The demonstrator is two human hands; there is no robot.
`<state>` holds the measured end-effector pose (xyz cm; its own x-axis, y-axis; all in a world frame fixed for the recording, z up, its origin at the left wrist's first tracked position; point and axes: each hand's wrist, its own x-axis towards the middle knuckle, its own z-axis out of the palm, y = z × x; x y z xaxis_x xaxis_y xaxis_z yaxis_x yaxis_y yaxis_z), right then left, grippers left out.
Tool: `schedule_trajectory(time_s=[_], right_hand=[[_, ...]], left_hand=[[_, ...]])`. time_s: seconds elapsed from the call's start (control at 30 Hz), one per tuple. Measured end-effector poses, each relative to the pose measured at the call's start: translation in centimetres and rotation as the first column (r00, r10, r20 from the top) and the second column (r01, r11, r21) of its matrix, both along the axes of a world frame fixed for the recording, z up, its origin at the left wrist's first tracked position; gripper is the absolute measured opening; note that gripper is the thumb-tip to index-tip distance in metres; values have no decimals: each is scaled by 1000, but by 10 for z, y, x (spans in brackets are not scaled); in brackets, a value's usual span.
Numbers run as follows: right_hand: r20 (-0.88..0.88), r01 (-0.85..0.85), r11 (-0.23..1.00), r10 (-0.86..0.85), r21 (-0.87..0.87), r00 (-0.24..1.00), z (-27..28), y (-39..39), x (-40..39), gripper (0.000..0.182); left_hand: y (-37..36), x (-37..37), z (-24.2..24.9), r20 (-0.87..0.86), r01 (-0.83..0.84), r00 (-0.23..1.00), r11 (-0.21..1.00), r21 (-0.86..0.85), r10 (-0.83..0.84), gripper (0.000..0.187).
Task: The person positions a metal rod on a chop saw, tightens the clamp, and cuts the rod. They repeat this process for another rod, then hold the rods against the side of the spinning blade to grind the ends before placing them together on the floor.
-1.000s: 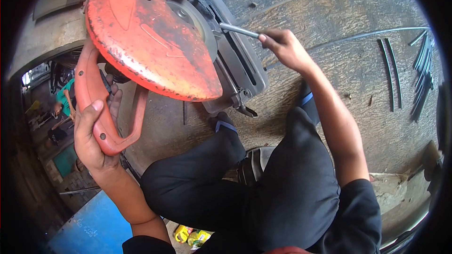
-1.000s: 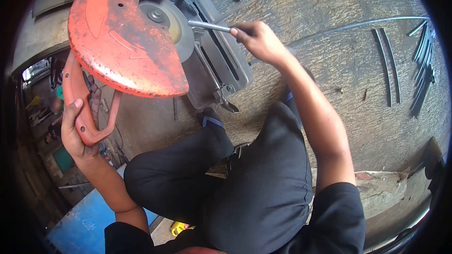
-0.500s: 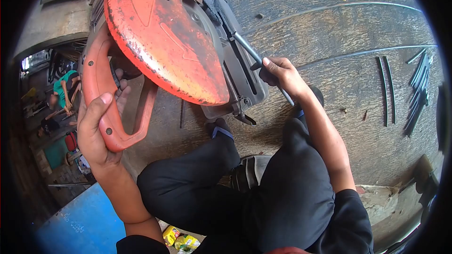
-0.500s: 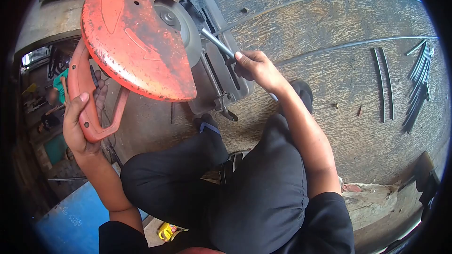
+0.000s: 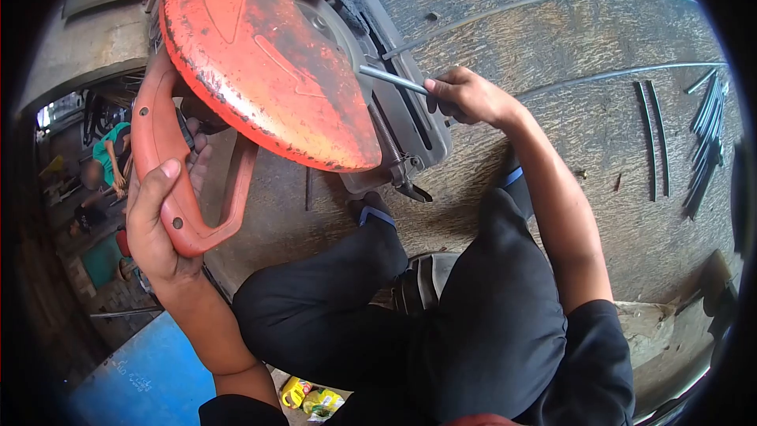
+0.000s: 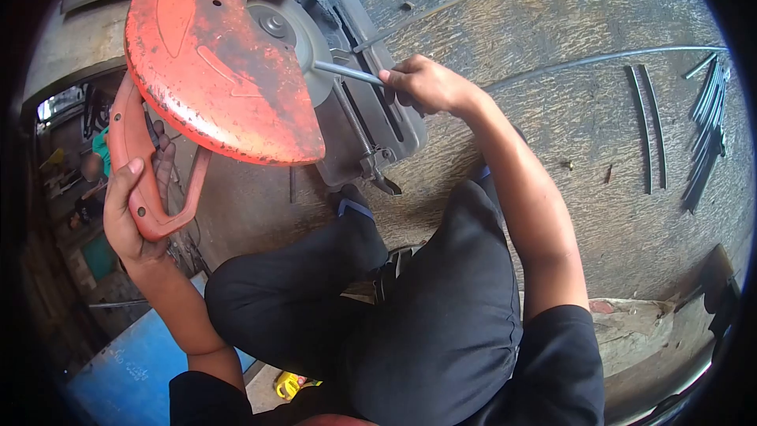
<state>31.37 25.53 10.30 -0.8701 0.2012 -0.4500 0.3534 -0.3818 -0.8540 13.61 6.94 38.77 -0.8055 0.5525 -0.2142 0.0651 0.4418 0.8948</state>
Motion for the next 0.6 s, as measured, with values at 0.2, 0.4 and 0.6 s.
schedule_trajectory(time_s=[0.2,0.4,0.6], right_hand=[[8,-100,895,107,434,994,5,22,-13,49],[-116,37,728,59,684,991,-6,22,-17,41],[-131,92,642,13,761,991,-6,13,-15,33]], left_hand=[[-2,-5,0,18,5,1000,999,43,-6,67],[-2,-3,-1,34,0,999,999,40,-1,70],[-2,-2,-2,27,13,1000,999,35,-14,71]])
